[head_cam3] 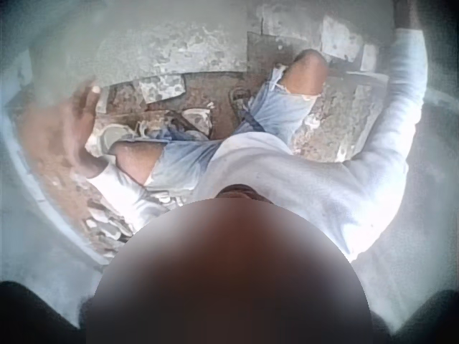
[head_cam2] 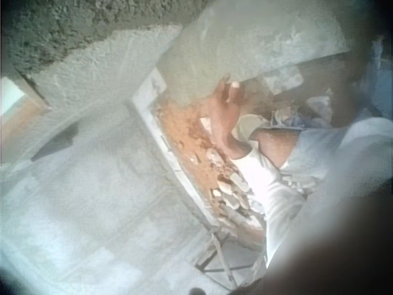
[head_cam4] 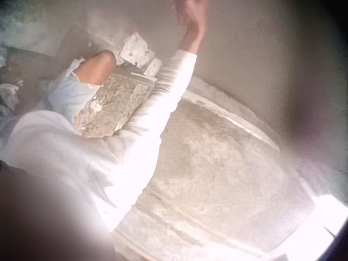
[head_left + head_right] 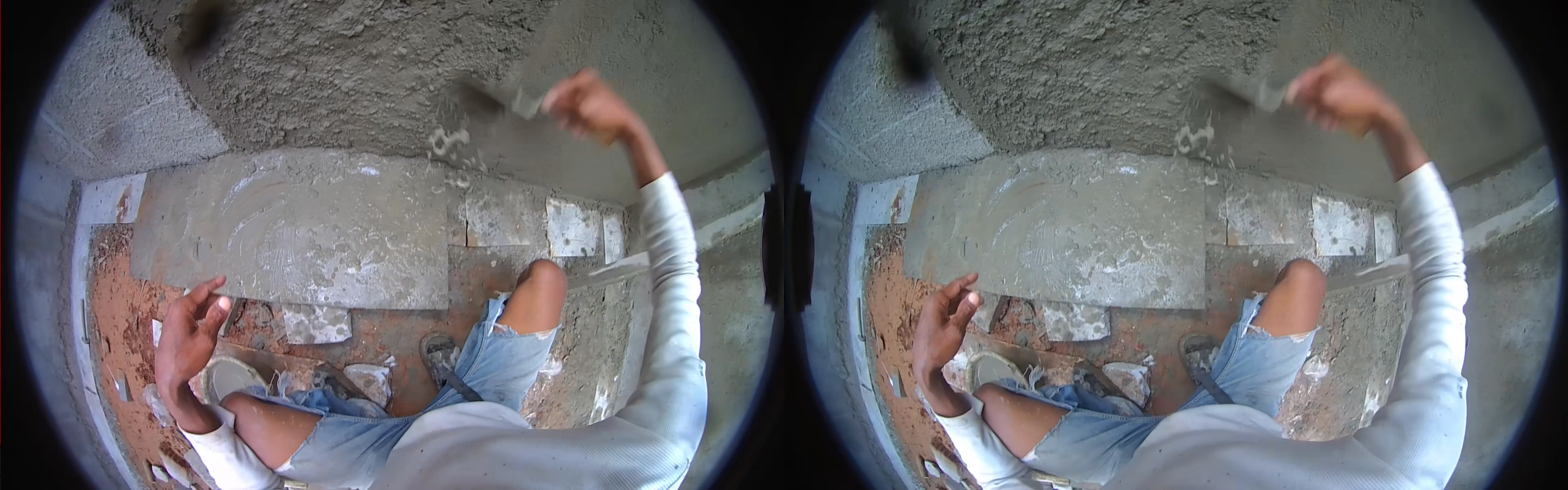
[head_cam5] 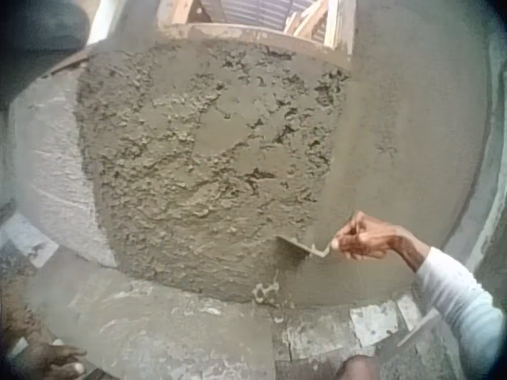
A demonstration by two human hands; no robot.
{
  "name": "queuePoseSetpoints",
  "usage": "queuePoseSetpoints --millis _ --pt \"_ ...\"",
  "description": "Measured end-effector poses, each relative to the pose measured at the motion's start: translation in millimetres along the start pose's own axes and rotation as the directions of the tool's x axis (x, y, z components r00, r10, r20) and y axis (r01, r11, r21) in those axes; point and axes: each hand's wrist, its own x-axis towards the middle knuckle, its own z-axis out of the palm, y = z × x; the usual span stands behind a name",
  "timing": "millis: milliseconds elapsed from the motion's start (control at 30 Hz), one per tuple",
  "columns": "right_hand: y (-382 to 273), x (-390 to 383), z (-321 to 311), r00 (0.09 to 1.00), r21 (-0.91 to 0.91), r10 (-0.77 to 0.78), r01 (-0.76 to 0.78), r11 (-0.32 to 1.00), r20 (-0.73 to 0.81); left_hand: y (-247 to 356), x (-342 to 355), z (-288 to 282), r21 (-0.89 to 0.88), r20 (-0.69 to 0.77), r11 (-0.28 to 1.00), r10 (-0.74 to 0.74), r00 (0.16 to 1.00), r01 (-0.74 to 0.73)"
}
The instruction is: Applying and smoothing mortar onto a wall or ledge using a trowel.
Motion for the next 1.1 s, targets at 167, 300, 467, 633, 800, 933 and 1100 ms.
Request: queuePoseSetpoints --millis 167,300,467,633,800,933,1100 --pt "-10.1 -1.3 -90.3 0.979 0.14 -0.204 0.199 0.97 0.024 20.0 -13.7 -0.9 -0.032 0.039 0.991 -0.126 0.991 0.127" --pt "70.3 -8.9 23.4 0.978 0.122 -0.043 0.019 0.992 0.202 23.5 0.4 7.7 -0.005 0.014 0.993 -0.114 0.993 0.114" --pt "182.8 23.2 210.0 0.97 -0.082 -0.094 0.115 0.99 0.226 30.8 1.5 16.0 -0.023 0.08 0.989 -0.145 0.986 0.147" --pt "208.8 55.7 264.0 0.999 -0.251 0.0 -0.012 0.968 -0.049 17.0 0.3 22.7 -0.051 0.081 0.976 -0.206 0.975 0.211" --pt "160.5 41.1 178.4 0.999 -0.262 -0.01 -0.002 0.965 -0.045 5.5 -6.1 15.8 -0.084 0.086 0.966 -0.236 0.968 0.243" --pt "128.9 20.8 83.7 0.994 -0.169 0.088 -0.096 0.981 -0.058 9.2 12.8 18.2 -0.054 0.091 0.973 -0.219 0.972 0.224" --pt "86.4 3.1 5.7 0.938 -0.185 -0.125 0.067 0.98 -0.322 11.7 31.4 17.9 0.0 0.104 0.976 -0.215 0.971 0.216"
